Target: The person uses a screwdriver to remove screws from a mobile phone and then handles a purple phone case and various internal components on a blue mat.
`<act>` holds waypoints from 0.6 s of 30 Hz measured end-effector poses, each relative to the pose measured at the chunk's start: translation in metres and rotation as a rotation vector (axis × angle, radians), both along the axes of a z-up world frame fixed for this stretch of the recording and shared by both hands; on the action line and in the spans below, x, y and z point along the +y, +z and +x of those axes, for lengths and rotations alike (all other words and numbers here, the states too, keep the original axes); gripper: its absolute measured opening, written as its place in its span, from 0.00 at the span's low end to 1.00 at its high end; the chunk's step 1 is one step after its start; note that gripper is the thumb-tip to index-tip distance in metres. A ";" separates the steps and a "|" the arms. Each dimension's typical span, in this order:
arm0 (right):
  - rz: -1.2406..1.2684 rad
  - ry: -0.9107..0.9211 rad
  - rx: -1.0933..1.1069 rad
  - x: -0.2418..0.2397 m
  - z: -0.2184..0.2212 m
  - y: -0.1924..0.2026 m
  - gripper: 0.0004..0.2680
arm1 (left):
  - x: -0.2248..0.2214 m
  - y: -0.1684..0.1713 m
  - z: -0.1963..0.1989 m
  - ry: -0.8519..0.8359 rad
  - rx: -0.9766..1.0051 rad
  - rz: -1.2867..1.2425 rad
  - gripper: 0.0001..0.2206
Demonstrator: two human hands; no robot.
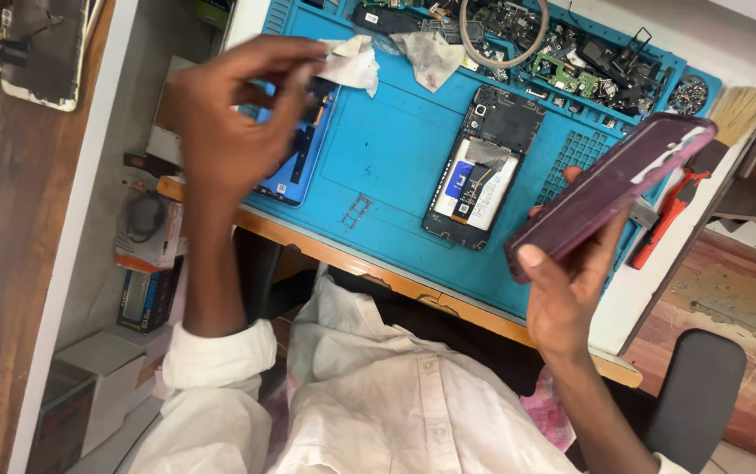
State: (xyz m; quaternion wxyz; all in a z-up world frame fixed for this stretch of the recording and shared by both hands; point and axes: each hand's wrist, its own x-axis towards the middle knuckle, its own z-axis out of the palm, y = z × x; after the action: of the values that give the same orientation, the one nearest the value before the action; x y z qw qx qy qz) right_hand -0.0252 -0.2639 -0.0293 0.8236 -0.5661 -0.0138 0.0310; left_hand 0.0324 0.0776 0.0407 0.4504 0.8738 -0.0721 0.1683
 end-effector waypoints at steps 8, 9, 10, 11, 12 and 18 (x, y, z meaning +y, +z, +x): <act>0.161 -0.019 0.056 0.009 0.009 0.019 0.26 | 0.014 0.004 -0.038 0.377 0.110 0.067 0.09; 0.152 -0.003 0.054 0.010 0.011 0.022 0.24 | 0.014 -0.002 -0.042 0.330 0.073 0.096 0.09; 0.146 -0.008 0.067 0.011 0.012 0.024 0.23 | 0.014 -0.007 -0.046 0.354 0.087 0.087 0.09; 0.140 -0.014 0.081 0.013 0.012 0.026 0.21 | 0.013 -0.012 -0.051 0.378 0.101 0.078 0.09; 0.134 -0.020 0.095 0.014 0.013 0.028 0.20 | 0.012 -0.017 -0.056 0.401 0.116 0.068 0.10; -0.005 0.088 0.184 0.016 0.016 0.030 0.15 | 0.001 -0.037 -0.069 0.537 0.118 0.108 0.06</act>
State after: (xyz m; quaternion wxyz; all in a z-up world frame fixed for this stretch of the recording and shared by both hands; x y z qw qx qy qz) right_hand -0.0093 -0.2483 0.0009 0.8179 -0.5618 0.0372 0.1188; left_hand -0.0369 0.0786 0.0039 0.3458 0.8928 0.1795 0.2262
